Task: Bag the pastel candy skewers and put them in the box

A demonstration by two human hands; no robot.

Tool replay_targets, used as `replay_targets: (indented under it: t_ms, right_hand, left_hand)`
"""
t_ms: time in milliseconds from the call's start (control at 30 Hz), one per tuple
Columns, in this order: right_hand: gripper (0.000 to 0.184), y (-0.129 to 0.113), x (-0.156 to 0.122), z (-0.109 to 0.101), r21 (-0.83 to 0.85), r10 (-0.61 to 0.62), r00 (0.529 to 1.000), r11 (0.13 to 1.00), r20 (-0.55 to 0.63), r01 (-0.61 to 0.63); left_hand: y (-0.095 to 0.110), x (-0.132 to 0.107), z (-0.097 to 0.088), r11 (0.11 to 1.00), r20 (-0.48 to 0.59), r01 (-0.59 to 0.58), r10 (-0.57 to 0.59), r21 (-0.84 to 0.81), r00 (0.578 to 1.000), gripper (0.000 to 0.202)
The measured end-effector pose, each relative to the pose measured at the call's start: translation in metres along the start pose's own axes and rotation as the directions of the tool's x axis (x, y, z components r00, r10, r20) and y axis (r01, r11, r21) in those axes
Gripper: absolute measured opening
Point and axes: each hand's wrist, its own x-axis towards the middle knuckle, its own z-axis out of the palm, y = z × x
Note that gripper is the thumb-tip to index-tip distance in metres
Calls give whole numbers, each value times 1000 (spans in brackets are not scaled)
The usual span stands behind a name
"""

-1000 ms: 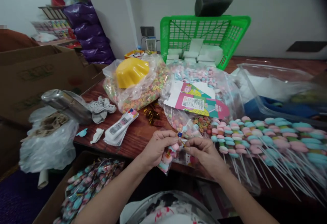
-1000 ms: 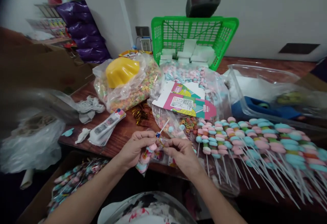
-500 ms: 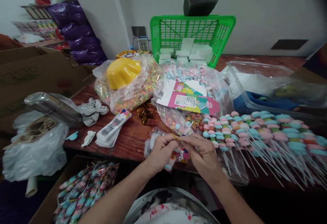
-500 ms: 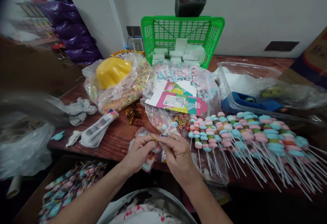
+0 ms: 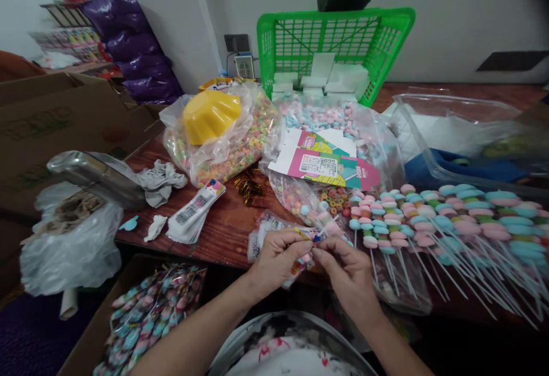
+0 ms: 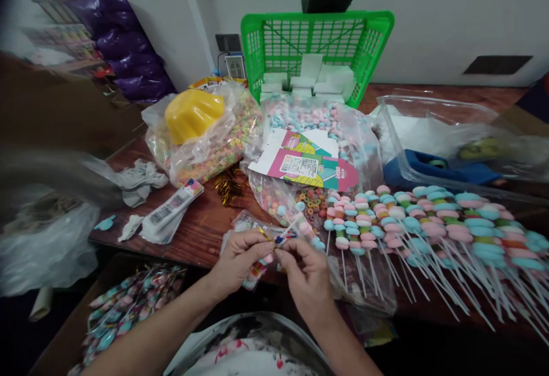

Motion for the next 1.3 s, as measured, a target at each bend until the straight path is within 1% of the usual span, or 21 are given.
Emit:
replay_targets:
  t_ms: [100, 167, 233, 300, 333, 367, 433, 467, 533, 633, 767, 867, 933, 1000, 1033, 1067, 1100, 1167, 1200, 1233, 1300]
  right_hand:
    - [26, 3, 4, -15, 203, 187, 955, 951, 228, -235]
    - [26, 0, 7, -26, 227, 221, 889, 916, 401, -330]
    - [21, -10, 9, -36, 118, 180, 821, 951, 542, -286]
    - [14, -24, 7, -42, -63, 19, 792, 998, 611, 25]
    - [15, -31, 5, -44, -155, -105, 766, 953, 635, 259]
    - [18, -39, 2, -45, -226, -237, 709, 840, 664, 493]
    - [25, -50, -6, -46, -270, -435, 517, 512, 737, 816]
    - [26, -54, -10, -46, -250, -480, 418, 375, 771, 893]
    - [26, -56, -15, -46, -180, -518, 280, 235, 808, 955]
    - [26, -51, -19, -46, -87, -530, 204, 238, 823, 967]
    - [22, -42, -20, -43, -74, -526, 209, 266, 825, 961]
    - [24, -41, -24, -38, -98, -537, 205, 222, 818, 970]
    - [26, -40, -27, -34, -155, -505, 226, 179, 833, 971]
    - [25, -37, -24, -31, -266, -449, 289, 116, 845, 957]
    - [24, -35, -20, -30, -329, -424, 329, 76, 844, 941]
    - [22, -32, -13, -30, -389, -411, 366, 31, 835, 921]
    - [19, -30, -4, -30, -447, -410, 403, -12, 818, 894]
    - [14, -30, 19, -33, -557, -444, 472, -78, 762, 827]
    - [14, -31, 31, -36, -621, -465, 516, -97, 719, 778]
    - [14, -34, 43, -38, -681, -488, 558, -110, 671, 724]
    - [17, -43, 61, -41, -784, -537, 627, -110, 564, 611]
  left_hand:
    - [7, 0, 3, 999, 72, -18, 15, 44, 997, 24]
    - [9, -2, 4, 988, 158, 148, -141, -37, 977, 25]
    - [9, -5, 4, 911, 293, 398, -353, -110, 889, 25]
    - [8, -8, 2, 800, 415, 587, -496, -125, 763, 24]
    - [7, -9, 1, 759, 454, 638, -528, -126, 718, 22]
    - [6, -11, 0, 730, 489, 672, -544, -124, 682, 20]
    - [6, -13, -3, 685, 564, 722, -559, -97, 607, 17]
    - [6, -15, -4, 670, 600, 739, -564, -69, 567, 15]
    - [7, -17, -6, 645, 657, 764, -583, 15, 478, 13]
    - [10, -19, -6, 648, 690, 754, -596, 111, 411, 12]
    - [10, -15, -4, 675, 734, 700, -594, 231, 330, 14]
    - [12, -9, -3, 732, 748, 615, -577, 294, 328, 17]
    - [19, -4, -4, 829, 759, 460, -514, 318, 400, 14]
    - [33, 0, -4, 910, 732, 103, -387, 403, 561, 7]
    - [40, 2, -3, 867, 697, -131, -287, 481, 657, 11]
    - [48, 4, -2, 745, 657, -346, -162, 571, 736, 18]
    - [54, 5, -1, 570, 626, -500, -31, 652, 779, 23]
    - [60, 8, 3, 250, 596, -620, 172, 743, 784, 29]
    - [59, 9, 5, 150, 596, -636, 242, 757, 766, 30]
    - [55, 10, 6, 88, 598, -647, 306, 758, 741, 30]
    - [43, 12, 8, 76, 546, -639, 449, 765, 707, 27]
